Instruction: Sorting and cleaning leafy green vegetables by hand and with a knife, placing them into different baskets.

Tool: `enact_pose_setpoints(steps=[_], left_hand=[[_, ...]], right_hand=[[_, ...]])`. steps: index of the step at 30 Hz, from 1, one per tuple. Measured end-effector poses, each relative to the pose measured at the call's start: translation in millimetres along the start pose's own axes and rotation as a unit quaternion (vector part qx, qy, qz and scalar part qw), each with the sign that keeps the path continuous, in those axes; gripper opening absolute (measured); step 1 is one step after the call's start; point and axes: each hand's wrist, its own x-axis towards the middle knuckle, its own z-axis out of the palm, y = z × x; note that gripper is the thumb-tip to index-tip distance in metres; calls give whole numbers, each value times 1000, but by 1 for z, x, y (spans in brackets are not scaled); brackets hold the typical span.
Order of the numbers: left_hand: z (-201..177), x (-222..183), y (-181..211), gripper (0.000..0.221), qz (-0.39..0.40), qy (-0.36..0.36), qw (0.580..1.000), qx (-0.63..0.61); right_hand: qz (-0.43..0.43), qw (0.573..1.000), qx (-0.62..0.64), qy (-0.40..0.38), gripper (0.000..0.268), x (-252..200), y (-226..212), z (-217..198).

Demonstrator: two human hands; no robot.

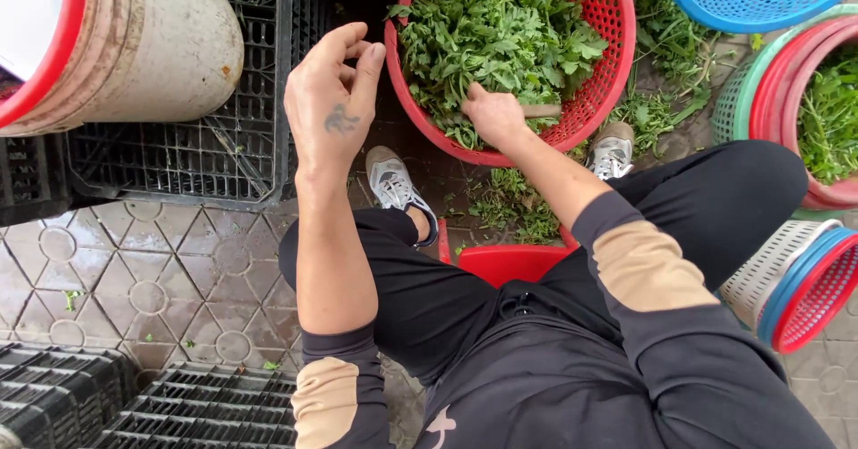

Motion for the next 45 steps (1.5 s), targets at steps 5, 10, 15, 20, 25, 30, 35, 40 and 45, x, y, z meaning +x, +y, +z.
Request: enact_pose_setpoints(steps=[5, 10, 15, 20, 25, 30, 35, 40, 45], left_hand=[[-4, -1, 0, 33, 11, 27, 999, -25], [5, 6, 5, 30, 30, 26, 999, -23], [18, 5, 10, 27, 56, 10, 998, -27], [47, 9, 5, 29, 83, -14, 996, 22], [79, 13, 11, 19, 64, -13, 998, 10], [127, 24, 13, 12, 130, -12, 991, -13], [178, 19, 18, 20, 262, -87, 961, 30], [207, 20, 14, 10, 220, -169, 958, 73], [230, 14, 13, 11, 205, -154, 966, 37]], right_hand=[[-31, 974, -177, -138, 8, -8, 44, 35], [-38, 976, -181, -117, 11, -22, 65, 34], [35, 998, 45, -27, 9, -36, 60, -39], [140, 907, 383, 102, 12, -63, 74, -112], [88, 643, 710, 275, 21, -69, 79, -114], [60, 667, 693, 266, 18, -87, 73, -118], [65, 682, 685, 249, 15, -108, 55, -109], [133, 612, 745, 230, 51, -130, 37, -117], [160, 491, 832, 201, 68, -142, 31, -91]])
